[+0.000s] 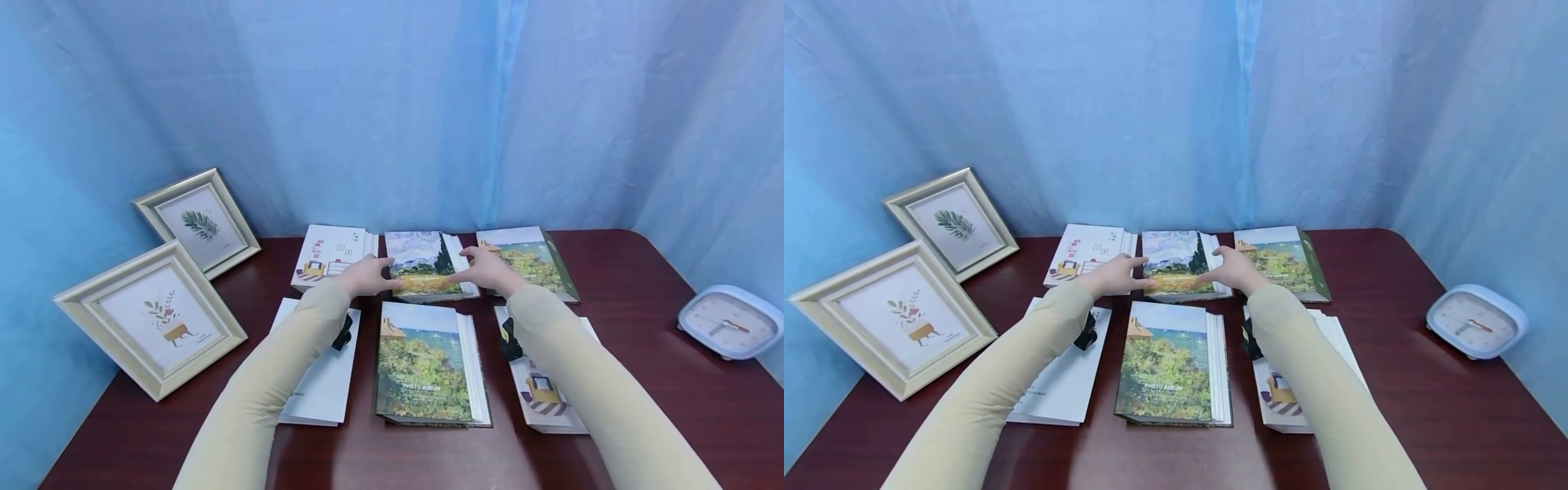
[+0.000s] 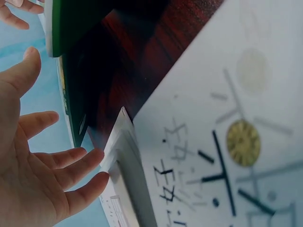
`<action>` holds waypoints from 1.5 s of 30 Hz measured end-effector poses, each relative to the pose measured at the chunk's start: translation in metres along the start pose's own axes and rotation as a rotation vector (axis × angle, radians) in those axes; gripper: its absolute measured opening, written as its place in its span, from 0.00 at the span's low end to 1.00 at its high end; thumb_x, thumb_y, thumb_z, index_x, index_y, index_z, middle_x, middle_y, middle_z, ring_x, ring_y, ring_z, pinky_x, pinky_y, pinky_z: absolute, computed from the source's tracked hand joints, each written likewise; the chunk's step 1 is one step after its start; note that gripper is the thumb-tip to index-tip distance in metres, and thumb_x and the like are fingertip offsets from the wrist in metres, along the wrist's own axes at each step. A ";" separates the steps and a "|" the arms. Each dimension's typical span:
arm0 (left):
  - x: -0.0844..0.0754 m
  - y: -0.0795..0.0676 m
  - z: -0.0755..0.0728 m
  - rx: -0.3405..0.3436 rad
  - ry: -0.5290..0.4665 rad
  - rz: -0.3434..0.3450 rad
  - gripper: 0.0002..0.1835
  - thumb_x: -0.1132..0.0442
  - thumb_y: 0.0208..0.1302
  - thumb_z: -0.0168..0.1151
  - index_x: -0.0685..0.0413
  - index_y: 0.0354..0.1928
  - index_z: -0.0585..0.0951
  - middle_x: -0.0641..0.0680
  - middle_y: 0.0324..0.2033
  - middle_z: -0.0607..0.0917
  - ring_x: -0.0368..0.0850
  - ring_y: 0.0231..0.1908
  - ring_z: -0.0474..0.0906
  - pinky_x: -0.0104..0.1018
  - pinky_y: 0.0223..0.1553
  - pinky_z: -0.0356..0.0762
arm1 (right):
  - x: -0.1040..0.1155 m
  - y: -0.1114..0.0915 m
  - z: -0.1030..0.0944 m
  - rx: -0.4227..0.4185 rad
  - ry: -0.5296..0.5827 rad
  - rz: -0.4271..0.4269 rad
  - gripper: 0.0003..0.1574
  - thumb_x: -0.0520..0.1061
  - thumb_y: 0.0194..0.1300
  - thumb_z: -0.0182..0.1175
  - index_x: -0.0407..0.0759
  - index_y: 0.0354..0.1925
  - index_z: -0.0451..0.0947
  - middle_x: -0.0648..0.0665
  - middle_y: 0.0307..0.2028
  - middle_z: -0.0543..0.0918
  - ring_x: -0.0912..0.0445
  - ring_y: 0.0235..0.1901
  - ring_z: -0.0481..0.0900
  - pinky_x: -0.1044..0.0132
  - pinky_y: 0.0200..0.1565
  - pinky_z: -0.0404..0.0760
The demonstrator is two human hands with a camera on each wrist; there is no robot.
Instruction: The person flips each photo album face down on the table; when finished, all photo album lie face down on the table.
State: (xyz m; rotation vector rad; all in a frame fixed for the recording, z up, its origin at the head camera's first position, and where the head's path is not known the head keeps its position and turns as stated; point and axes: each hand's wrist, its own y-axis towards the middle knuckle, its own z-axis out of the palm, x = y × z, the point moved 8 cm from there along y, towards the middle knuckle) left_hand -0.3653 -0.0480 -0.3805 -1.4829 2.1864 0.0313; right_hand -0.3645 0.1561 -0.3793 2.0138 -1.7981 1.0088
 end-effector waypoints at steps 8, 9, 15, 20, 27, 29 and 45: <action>-0.002 0.001 0.003 0.007 -0.011 0.016 0.38 0.43 0.66 0.54 0.52 0.73 0.57 0.63 0.69 0.60 0.57 0.69 0.57 0.50 0.66 0.61 | 0.002 0.004 0.011 0.071 -0.044 0.032 0.54 0.57 0.60 0.63 0.35 0.72 0.48 0.29 0.70 0.52 0.34 0.68 0.54 0.41 0.63 0.62; -0.003 0.001 0.004 0.010 -0.012 0.015 0.38 0.43 0.66 0.54 0.52 0.73 0.57 0.63 0.69 0.60 0.57 0.69 0.57 0.50 0.66 0.61 | 0.002 0.005 0.012 0.071 -0.048 0.036 0.55 0.57 0.60 0.63 0.35 0.72 0.48 0.29 0.70 0.52 0.34 0.68 0.54 0.41 0.63 0.62; -0.006 0.001 0.007 0.009 0.005 0.015 0.39 0.42 0.66 0.55 0.51 0.73 0.57 0.64 0.69 0.60 0.57 0.68 0.58 0.50 0.65 0.62 | 0.006 0.002 0.017 0.092 -0.060 0.051 0.55 0.57 0.61 0.62 0.35 0.73 0.47 0.29 0.71 0.51 0.34 0.68 0.54 0.41 0.63 0.63; -0.008 0.000 0.010 0.001 0.017 0.027 0.39 0.43 0.66 0.55 0.52 0.73 0.57 0.64 0.69 0.61 0.57 0.68 0.59 0.49 0.65 0.63 | 0.008 0.001 0.022 0.126 -0.054 0.073 0.52 0.54 0.64 0.60 0.35 0.73 0.46 0.29 0.70 0.52 0.35 0.68 0.55 0.42 0.63 0.63; -0.008 0.001 0.011 -0.005 0.012 0.029 0.37 0.46 0.66 0.56 0.53 0.72 0.59 0.62 0.68 0.63 0.56 0.68 0.59 0.47 0.66 0.61 | 0.007 0.002 0.024 0.124 -0.067 0.065 0.50 0.52 0.63 0.61 0.34 0.72 0.49 0.29 0.69 0.56 0.36 0.67 0.58 0.43 0.62 0.65; -0.008 0.003 0.010 -0.004 0.002 0.035 0.37 0.47 0.66 0.57 0.54 0.72 0.59 0.62 0.69 0.62 0.56 0.69 0.58 0.47 0.67 0.60 | 0.008 0.001 0.021 0.110 -0.074 0.066 0.50 0.52 0.63 0.62 0.34 0.72 0.50 0.29 0.69 0.57 0.35 0.67 0.58 0.43 0.62 0.65; -0.009 0.003 0.014 -0.001 -0.104 0.079 0.36 0.54 0.67 0.58 0.57 0.72 0.56 0.59 0.70 0.61 0.54 0.69 0.59 0.46 0.67 0.61 | 0.000 0.009 0.020 0.110 -0.026 0.060 0.51 0.51 0.56 0.69 0.37 0.70 0.57 0.30 0.69 0.56 0.34 0.67 0.56 0.42 0.61 0.66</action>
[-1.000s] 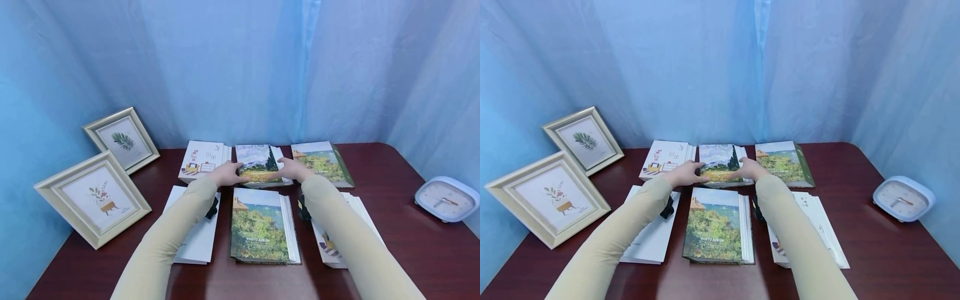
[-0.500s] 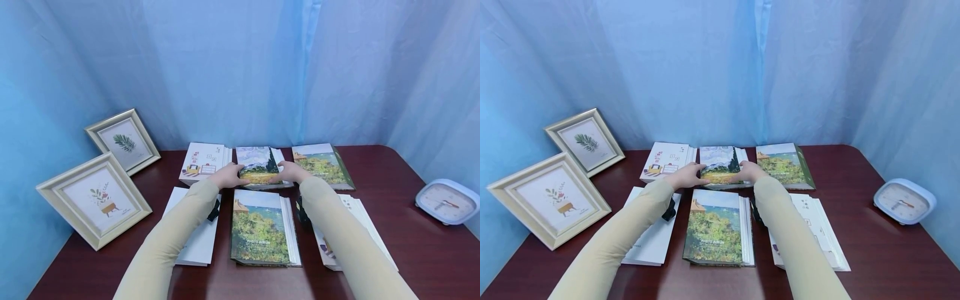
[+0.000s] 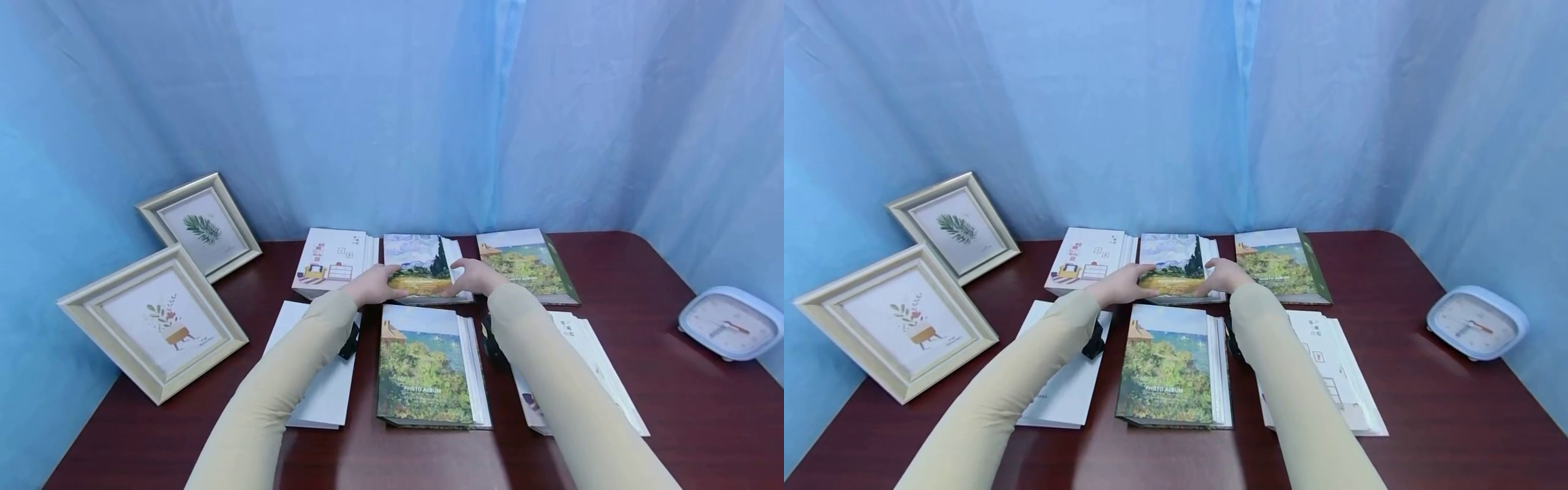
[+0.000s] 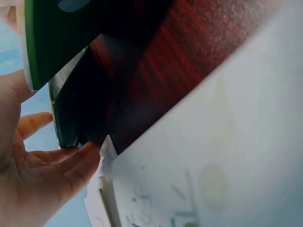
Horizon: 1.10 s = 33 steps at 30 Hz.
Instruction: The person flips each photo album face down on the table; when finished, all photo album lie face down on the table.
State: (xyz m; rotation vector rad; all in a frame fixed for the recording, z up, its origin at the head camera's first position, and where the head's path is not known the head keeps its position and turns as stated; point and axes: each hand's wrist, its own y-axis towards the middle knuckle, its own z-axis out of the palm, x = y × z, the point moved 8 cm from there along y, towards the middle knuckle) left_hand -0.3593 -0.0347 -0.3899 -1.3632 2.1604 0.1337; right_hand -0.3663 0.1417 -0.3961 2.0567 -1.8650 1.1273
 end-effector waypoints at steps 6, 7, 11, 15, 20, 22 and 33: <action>0.001 0.002 0.000 -0.030 -0.081 0.005 0.36 0.56 0.66 0.59 0.58 0.72 0.58 0.59 0.70 0.62 0.54 0.69 0.58 0.47 0.67 0.60 | -0.001 0.001 0.001 -0.010 0.001 0.017 0.46 0.44 0.58 0.66 0.38 0.70 0.57 0.31 0.70 0.55 0.36 0.68 0.55 0.43 0.62 0.65; 0.001 0.003 -0.001 -0.036 -0.090 0.004 0.35 0.56 0.66 0.59 0.58 0.71 0.58 0.59 0.70 0.62 0.54 0.69 0.58 0.47 0.67 0.60 | -0.002 0.001 0.001 -0.014 0.001 0.021 0.46 0.44 0.58 0.66 0.38 0.70 0.57 0.31 0.70 0.55 0.36 0.68 0.56 0.43 0.62 0.65; 0.003 0.004 0.000 -0.058 -0.131 -0.014 0.33 0.58 0.66 0.59 0.57 0.71 0.61 0.59 0.68 0.64 0.54 0.59 0.70 0.45 0.60 0.68 | -0.004 0.003 0.002 -0.029 0.023 0.033 0.45 0.44 0.59 0.66 0.39 0.70 0.58 0.31 0.69 0.57 0.39 0.64 0.62 0.46 0.60 0.68; 0.005 0.004 0.000 -0.075 -0.176 -0.032 0.32 0.60 0.66 0.59 0.56 0.70 0.62 0.60 0.67 0.65 0.48 0.35 0.71 0.43 0.45 0.67 | -0.006 0.004 0.004 -0.044 0.051 0.039 0.45 0.44 0.59 0.66 0.39 0.69 0.59 0.31 0.68 0.59 0.41 0.60 0.67 0.47 0.57 0.71; 0.003 0.003 0.000 -0.087 -0.220 -0.033 0.32 0.61 0.66 0.59 0.57 0.70 0.61 0.61 0.68 0.63 0.52 0.49 0.74 0.44 0.52 0.70 | -0.007 0.005 0.005 -0.070 0.037 0.044 0.44 0.43 0.59 0.66 0.38 0.69 0.59 0.31 0.68 0.60 0.40 0.60 0.67 0.48 0.56 0.72; 0.003 0.003 0.000 -0.095 -0.239 -0.037 0.32 0.61 0.66 0.59 0.58 0.70 0.61 0.61 0.69 0.62 0.56 0.61 0.68 0.48 0.58 0.69 | -0.007 0.005 0.005 -0.082 0.026 0.043 0.44 0.44 0.59 0.66 0.39 0.69 0.60 0.31 0.68 0.60 0.40 0.61 0.67 0.47 0.57 0.72; 0.017 0.000 -0.003 -0.169 -0.406 -0.110 0.34 0.63 0.65 0.60 0.51 0.71 0.59 0.59 0.70 0.61 0.57 0.65 0.63 0.49 0.57 0.71 | -0.002 0.003 0.008 -0.101 0.041 0.038 0.43 0.44 0.58 0.67 0.38 0.68 0.61 0.31 0.67 0.62 0.39 0.61 0.67 0.47 0.57 0.72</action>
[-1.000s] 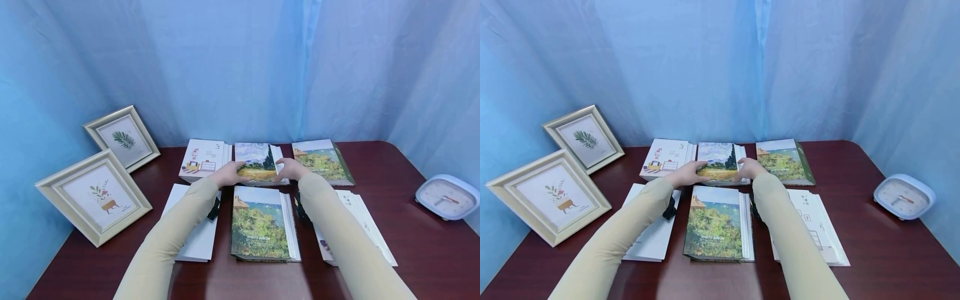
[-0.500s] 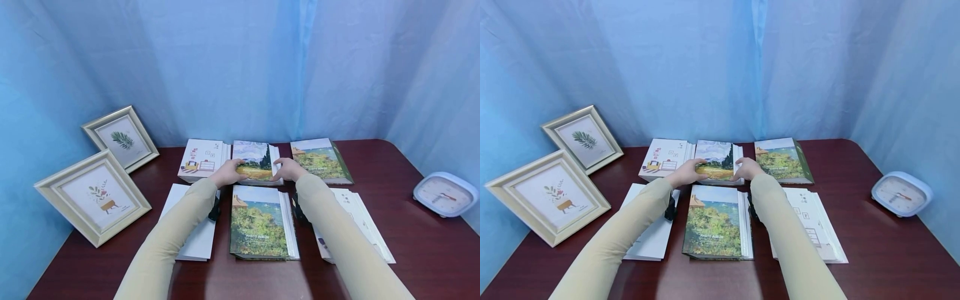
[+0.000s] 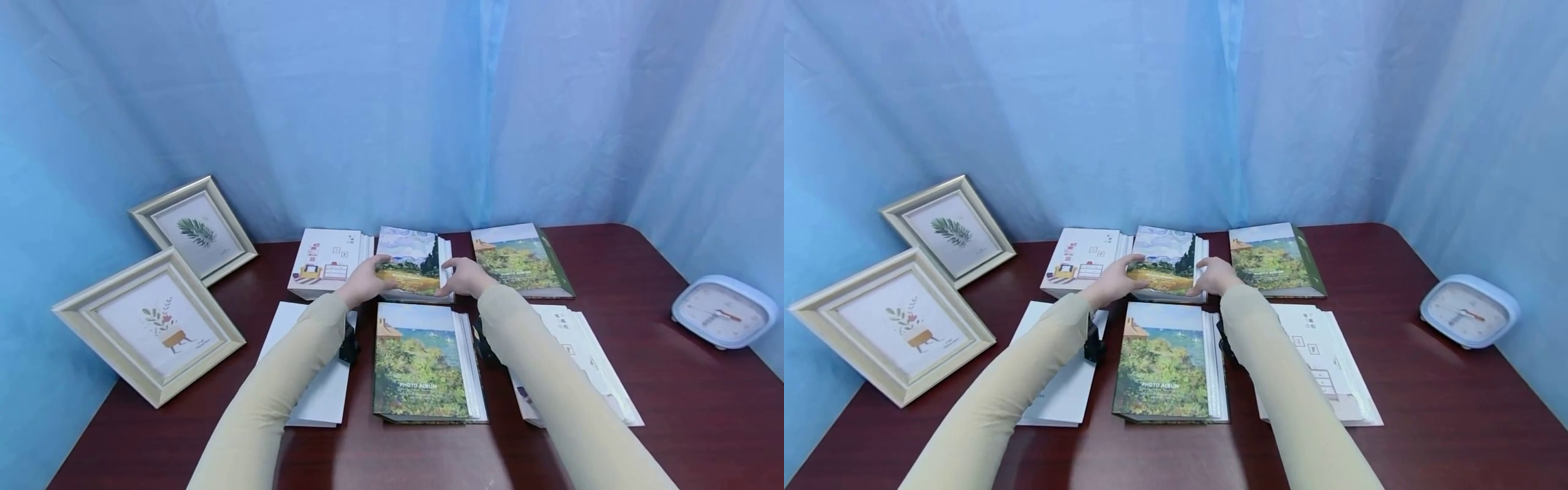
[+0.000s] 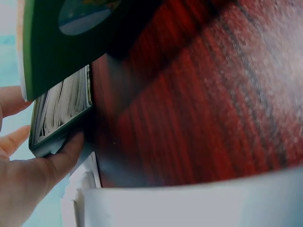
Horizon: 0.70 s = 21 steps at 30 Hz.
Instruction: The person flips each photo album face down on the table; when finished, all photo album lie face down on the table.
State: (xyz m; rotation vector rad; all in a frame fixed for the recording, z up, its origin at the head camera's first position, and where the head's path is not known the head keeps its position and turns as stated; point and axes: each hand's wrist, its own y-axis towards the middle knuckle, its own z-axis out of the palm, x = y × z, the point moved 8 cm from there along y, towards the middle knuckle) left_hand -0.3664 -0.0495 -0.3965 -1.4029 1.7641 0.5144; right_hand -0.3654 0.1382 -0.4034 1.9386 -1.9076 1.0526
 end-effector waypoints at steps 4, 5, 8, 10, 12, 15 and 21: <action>0.006 0.000 -0.003 -0.017 -0.060 -0.018 0.34 0.63 0.66 0.59 0.50 0.72 0.59 0.59 0.70 0.60 0.57 0.64 0.64 0.48 0.54 0.71 | 0.000 0.001 0.002 -0.003 0.007 0.003 0.44 0.44 0.57 0.68 0.39 0.68 0.62 0.31 0.67 0.61 0.38 0.63 0.64 0.47 0.59 0.71; 0.007 0.000 -0.004 -0.019 -0.073 -0.019 0.34 0.62 0.67 0.58 0.50 0.72 0.58 0.59 0.70 0.59 0.57 0.65 0.64 0.49 0.55 0.71 | 0.000 0.002 0.002 -0.003 0.005 0.001 0.44 0.44 0.57 0.68 0.39 0.68 0.62 0.31 0.67 0.61 0.38 0.64 0.64 0.46 0.59 0.70; 0.009 0.000 -0.006 -0.024 -0.112 -0.020 0.34 0.62 0.67 0.58 0.50 0.72 0.57 0.59 0.71 0.57 0.58 0.66 0.62 0.51 0.59 0.69 | 0.001 0.002 0.001 -0.005 -0.004 -0.009 0.43 0.45 0.57 0.68 0.39 0.67 0.62 0.32 0.67 0.61 0.37 0.64 0.63 0.46 0.60 0.69; 0.010 0.000 -0.007 -0.024 -0.126 -0.022 0.34 0.61 0.68 0.57 0.50 0.73 0.56 0.59 0.71 0.56 0.58 0.67 0.60 0.52 0.60 0.67 | 0.002 0.002 0.001 -0.005 -0.004 -0.014 0.43 0.45 0.57 0.68 0.40 0.67 0.62 0.32 0.67 0.61 0.37 0.64 0.63 0.45 0.60 0.69; 0.010 -0.001 -0.007 -0.019 -0.123 -0.025 0.35 0.60 0.68 0.57 0.50 0.73 0.55 0.59 0.71 0.56 0.58 0.67 0.59 0.52 0.61 0.66 | 0.002 0.001 0.002 -0.001 -0.001 -0.018 0.44 0.44 0.57 0.68 0.40 0.68 0.62 0.32 0.67 0.61 0.37 0.64 0.63 0.45 0.60 0.69; 0.011 -0.002 -0.005 0.002 -0.121 -0.038 0.36 0.59 0.68 0.57 0.49 0.73 0.53 0.59 0.72 0.54 0.58 0.68 0.57 0.53 0.63 0.64 | 0.002 0.000 0.003 0.002 0.009 -0.018 0.44 0.44 0.57 0.68 0.40 0.68 0.62 0.32 0.68 0.60 0.37 0.65 0.62 0.46 0.60 0.69; 0.013 -0.002 -0.001 0.015 -0.173 -0.047 0.38 0.58 0.68 0.56 0.49 0.74 0.50 0.59 0.73 0.52 0.59 0.71 0.52 0.55 0.67 0.58 | 0.000 -0.001 0.004 -0.006 0.026 -0.015 0.44 0.43 0.57 0.68 0.39 0.68 0.62 0.32 0.68 0.60 0.37 0.65 0.62 0.47 0.59 0.70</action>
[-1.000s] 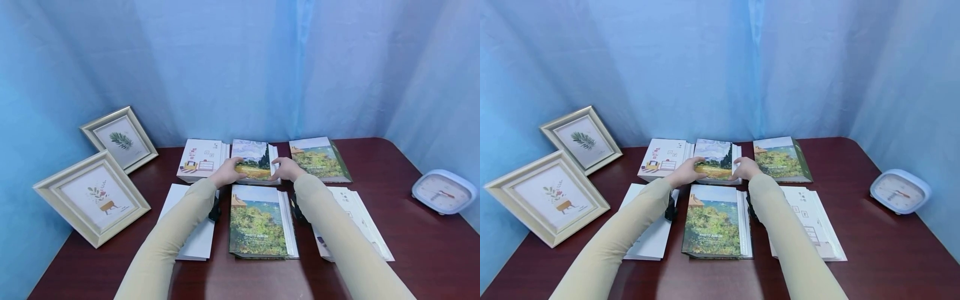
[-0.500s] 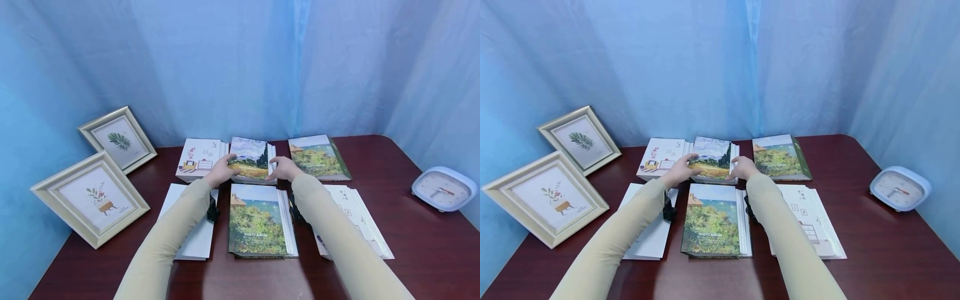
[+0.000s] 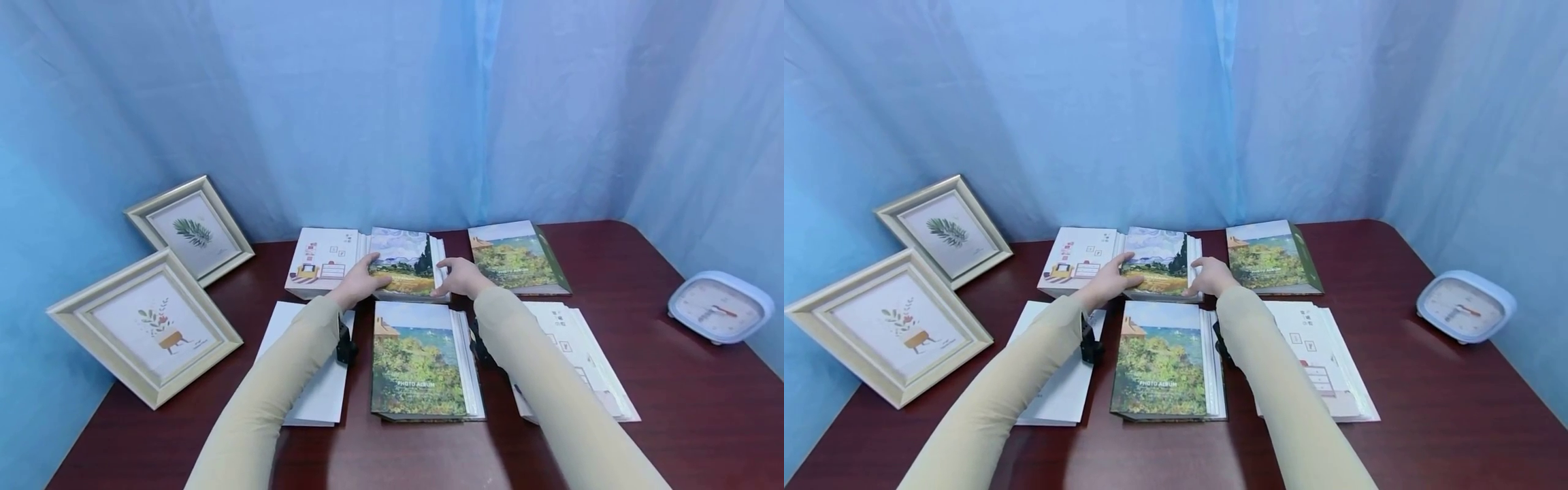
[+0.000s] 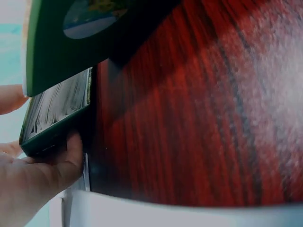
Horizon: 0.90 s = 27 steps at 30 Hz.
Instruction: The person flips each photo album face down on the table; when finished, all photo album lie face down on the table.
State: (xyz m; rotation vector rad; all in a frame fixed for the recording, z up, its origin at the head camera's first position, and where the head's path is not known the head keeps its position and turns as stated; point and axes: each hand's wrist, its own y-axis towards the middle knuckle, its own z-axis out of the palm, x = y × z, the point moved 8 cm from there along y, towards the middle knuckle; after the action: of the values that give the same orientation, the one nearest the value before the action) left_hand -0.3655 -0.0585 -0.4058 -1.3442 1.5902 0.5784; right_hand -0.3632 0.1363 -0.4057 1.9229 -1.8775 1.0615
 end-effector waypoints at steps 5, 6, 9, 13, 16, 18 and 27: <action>0.001 0.002 0.001 -0.007 -0.070 -0.002 0.38 0.59 0.69 0.56 0.47 0.75 0.49 0.58 0.73 0.50 0.60 0.70 0.53 0.54 0.66 0.59 | 0.000 0.001 0.001 0.001 0.007 0.000 0.44 0.44 0.57 0.68 0.39 0.68 0.62 0.32 0.68 0.59 0.38 0.64 0.62 0.47 0.59 0.71; 0.001 0.001 0.001 -0.010 -0.082 -0.002 0.38 0.59 0.69 0.56 0.47 0.75 0.48 0.58 0.73 0.49 0.60 0.70 0.54 0.54 0.66 0.59 | -0.001 0.001 0.001 0.003 0.013 0.001 0.44 0.44 0.57 0.68 0.39 0.68 0.62 0.32 0.69 0.59 0.38 0.65 0.62 0.47 0.59 0.70; 0.001 0.001 0.000 -0.023 -0.111 -0.002 0.38 0.59 0.69 0.55 0.46 0.75 0.48 0.58 0.74 0.49 0.59 0.69 0.56 0.54 0.66 0.59 | -0.001 0.001 0.001 0.006 0.023 -0.007 0.44 0.44 0.57 0.68 0.39 0.68 0.62 0.32 0.68 0.59 0.38 0.65 0.62 0.46 0.59 0.70; 0.000 0.000 -0.001 -0.048 -0.134 -0.003 0.37 0.60 0.69 0.56 0.45 0.74 0.50 0.57 0.73 0.50 0.59 0.67 0.59 0.54 0.65 0.60 | -0.002 0.001 0.001 0.010 0.037 -0.023 0.44 0.44 0.58 0.67 0.40 0.69 0.61 0.32 0.68 0.59 0.38 0.65 0.62 0.46 0.59 0.70; -0.001 0.000 -0.003 -0.074 -0.153 -0.005 0.36 0.61 0.68 0.56 0.44 0.74 0.52 0.57 0.73 0.50 0.58 0.59 0.68 0.51 0.60 0.67 | -0.003 0.001 0.001 0.022 0.052 -0.031 0.45 0.43 0.58 0.67 0.40 0.69 0.60 0.32 0.69 0.57 0.38 0.65 0.62 0.46 0.58 0.70; -0.003 0.000 -0.005 -0.095 -0.164 -0.003 0.35 0.63 0.68 0.56 0.44 0.73 0.54 0.57 0.73 0.50 0.54 0.47 0.72 0.47 0.51 0.70 | -0.004 0.002 0.002 0.032 0.065 -0.033 0.45 0.43 0.58 0.67 0.40 0.70 0.59 0.32 0.70 0.56 0.38 0.64 0.62 0.47 0.58 0.71; -0.012 -0.003 -0.011 -0.089 -0.264 0.017 0.36 0.68 0.68 0.53 0.40 0.73 0.54 0.68 0.56 0.73 0.38 0.12 0.52 0.41 0.25 0.57 | -0.001 0.004 0.005 0.075 0.151 -0.028 0.45 0.42 0.60 0.65 0.42 0.71 0.57 0.33 0.70 0.55 0.39 0.64 0.63 0.48 0.59 0.71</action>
State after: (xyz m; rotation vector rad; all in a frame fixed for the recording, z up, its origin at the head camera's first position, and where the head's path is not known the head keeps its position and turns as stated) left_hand -0.3667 -0.0629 -0.3900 -1.2627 1.3751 0.8105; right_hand -0.3650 0.1334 -0.4116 1.8462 -1.7480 1.2468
